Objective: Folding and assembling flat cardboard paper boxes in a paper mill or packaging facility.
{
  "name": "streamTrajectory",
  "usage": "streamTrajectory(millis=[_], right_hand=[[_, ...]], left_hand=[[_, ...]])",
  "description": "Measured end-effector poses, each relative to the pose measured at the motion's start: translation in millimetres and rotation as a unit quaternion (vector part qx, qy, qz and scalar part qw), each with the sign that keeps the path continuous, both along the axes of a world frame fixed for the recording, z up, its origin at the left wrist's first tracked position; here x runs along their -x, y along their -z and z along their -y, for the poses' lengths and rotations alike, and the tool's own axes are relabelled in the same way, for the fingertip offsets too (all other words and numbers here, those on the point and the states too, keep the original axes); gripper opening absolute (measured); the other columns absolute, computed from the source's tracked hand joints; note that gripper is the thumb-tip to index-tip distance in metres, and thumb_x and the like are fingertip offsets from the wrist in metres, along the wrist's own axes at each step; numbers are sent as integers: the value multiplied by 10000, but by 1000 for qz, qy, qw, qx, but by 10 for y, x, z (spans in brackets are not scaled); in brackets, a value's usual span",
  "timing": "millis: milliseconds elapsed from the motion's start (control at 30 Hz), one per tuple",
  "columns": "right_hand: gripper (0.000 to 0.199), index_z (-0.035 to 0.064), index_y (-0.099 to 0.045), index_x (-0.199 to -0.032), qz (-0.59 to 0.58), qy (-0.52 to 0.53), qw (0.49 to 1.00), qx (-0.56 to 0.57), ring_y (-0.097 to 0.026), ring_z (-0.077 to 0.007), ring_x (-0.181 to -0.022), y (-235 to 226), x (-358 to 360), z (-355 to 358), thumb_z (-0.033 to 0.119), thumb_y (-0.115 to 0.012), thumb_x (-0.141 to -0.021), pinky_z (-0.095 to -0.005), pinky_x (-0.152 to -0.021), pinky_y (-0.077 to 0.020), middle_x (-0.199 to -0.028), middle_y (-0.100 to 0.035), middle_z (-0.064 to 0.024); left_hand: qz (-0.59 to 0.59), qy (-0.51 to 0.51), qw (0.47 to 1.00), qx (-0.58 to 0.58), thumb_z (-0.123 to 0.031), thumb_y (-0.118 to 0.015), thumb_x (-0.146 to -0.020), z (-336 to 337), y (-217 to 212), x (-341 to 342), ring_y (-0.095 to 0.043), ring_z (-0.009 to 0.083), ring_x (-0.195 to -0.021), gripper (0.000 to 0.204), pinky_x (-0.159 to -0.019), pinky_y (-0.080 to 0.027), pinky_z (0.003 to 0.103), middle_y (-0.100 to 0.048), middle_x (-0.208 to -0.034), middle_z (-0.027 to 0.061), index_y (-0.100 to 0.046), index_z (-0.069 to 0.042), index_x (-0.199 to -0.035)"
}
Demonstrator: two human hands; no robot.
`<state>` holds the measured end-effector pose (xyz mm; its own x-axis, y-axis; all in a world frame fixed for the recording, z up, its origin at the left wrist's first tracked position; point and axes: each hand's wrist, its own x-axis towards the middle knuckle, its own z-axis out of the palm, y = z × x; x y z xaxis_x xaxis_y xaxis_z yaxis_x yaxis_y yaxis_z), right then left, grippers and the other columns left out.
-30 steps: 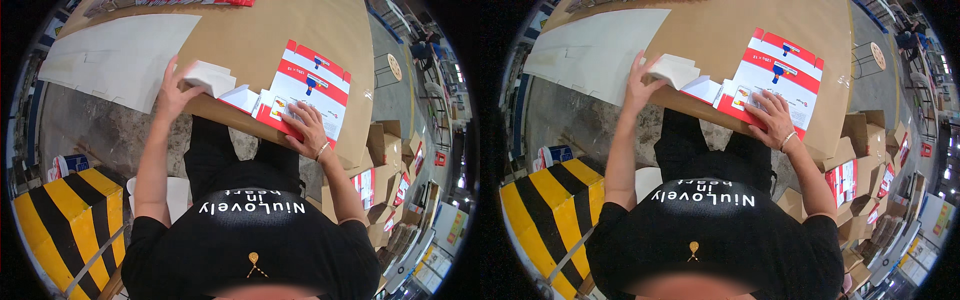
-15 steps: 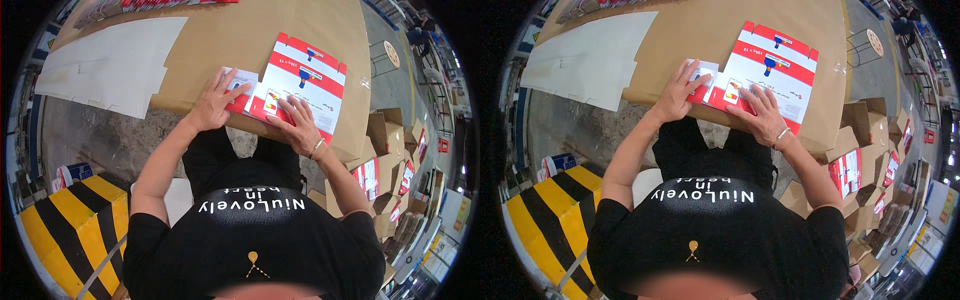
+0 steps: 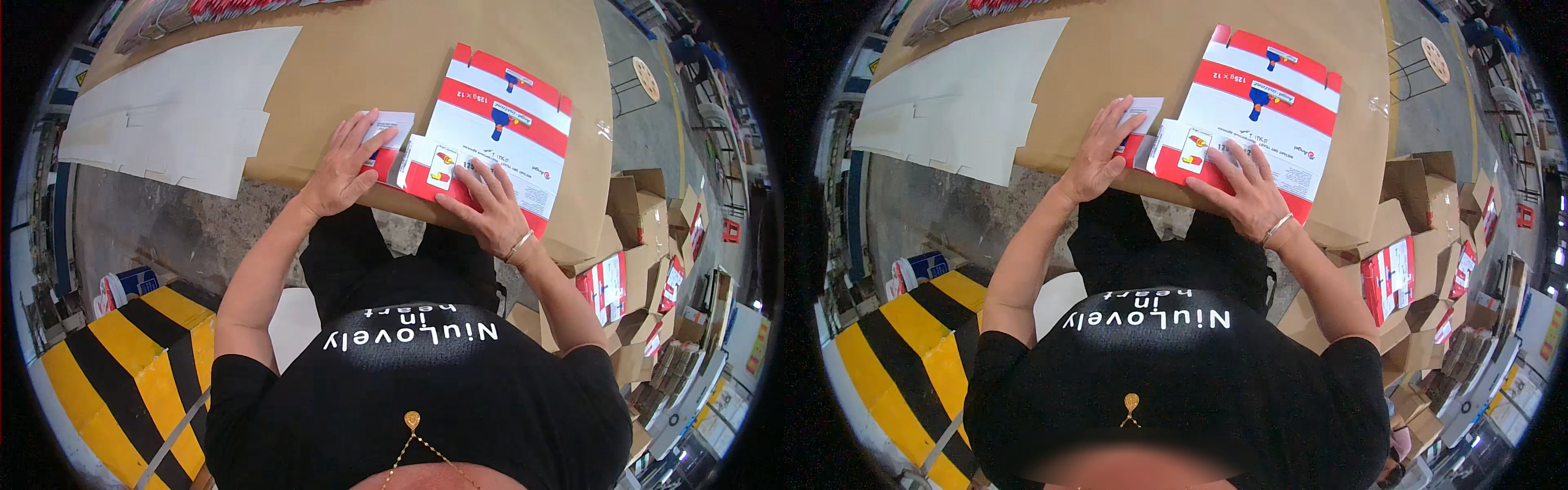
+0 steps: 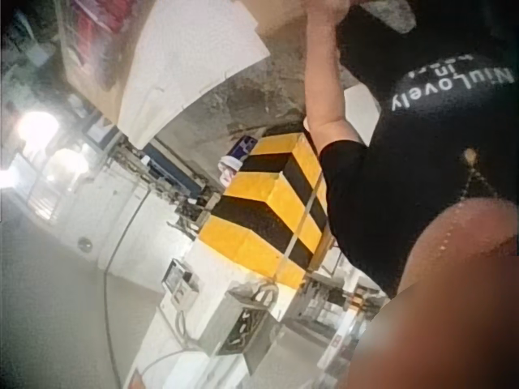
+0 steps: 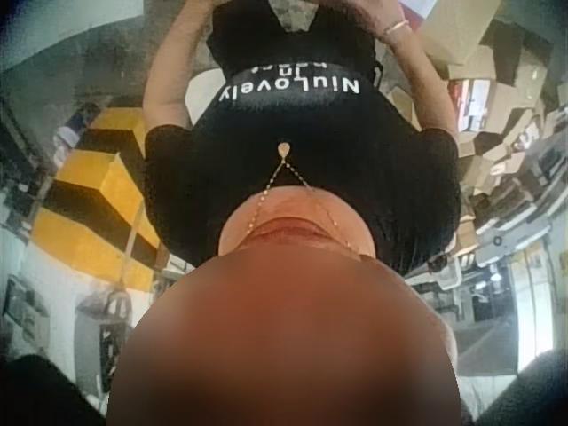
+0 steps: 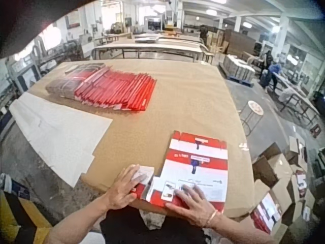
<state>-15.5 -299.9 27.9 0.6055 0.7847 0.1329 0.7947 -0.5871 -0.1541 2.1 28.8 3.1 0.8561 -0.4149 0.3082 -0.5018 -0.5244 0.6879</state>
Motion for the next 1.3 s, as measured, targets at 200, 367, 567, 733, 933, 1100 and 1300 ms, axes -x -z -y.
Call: streamTrajectory(millis=[200,367,567,733,933,1100,1300], right_hand=[[812,407,-415,-1488,3,2,1000,18,-353,-385,-1430,4,-27,-33,74,-702,-805,-604,-1181,-258,-1526,-392,-110],[808,401,-422,-1485,1,2,1000,24,-358,-381,-1425,-30,-22,-38,68,-703,-804,-606,-1175,-263,-1521,-399,-109],[785,405,-448,-1469,-10,3,1000,27,-359,-373,-1421,-42,-11,-45,71,-700,-805,-600,-1182,-247,-1518,-403,-99],[763,418,-470,-1451,-7,0,1000,18,-347,-367,-1426,-22,-31,-38,83,-699,-804,-595,-1188,-239,-1518,-397,-94],[778,439,-481,-1434,-51,-1,998,32,-320,-369,-1437,-86,-66,-29,82,-703,-780,-593,-1201,-220,-1525,-382,-82],[785,460,-491,-1422,-45,16,999,21,-303,-395,-1443,-84,-49,-64,98,-724,-766,-603,-1203,-200,-1528,-377,-87],[736,467,-523,-1404,-72,35,997,-6,-262,-411,-1475,-65,-50,-82,107,-722,-794,-611,-1201,-197,-1579,-343,-78]], left_hand=[[41,-6,985,-167,-627,-325,-1012,6,41,7,-192,474,-1480,645,-1203,-116,596,-236,-1630,190,-457,-247,-1516],[53,-14,977,-207,-619,-335,-1012,52,22,24,-190,477,-1476,622,-1200,-123,599,-247,-1622,198,-462,-270,-1510],[102,-32,961,-254,-542,-472,-994,102,56,52,-257,478,-1436,555,-1173,-183,605,-289,-1589,209,-478,-294,-1490],[103,-50,953,-280,-494,-551,-966,150,44,73,-235,463,-1450,567,-1174,-185,601,-284,-1596,201,-475,-293,-1491],[77,-59,953,-286,-456,-548,-974,235,-34,113,-210,464,-1460,575,-1135,-193,683,-246,-1609,205,-440,-287,-1513],[33,-95,933,-346,-459,-537,-978,314,-41,142,-185,478,-1468,590,-1078,-189,767,-207,-1616,205,-407,-291,-1528],[28,-99,938,-331,-493,-574,-937,352,-83,136,-178,503,-1461,657,-1072,-197,770,-191,-1620,216,-394,-279,-1532]])
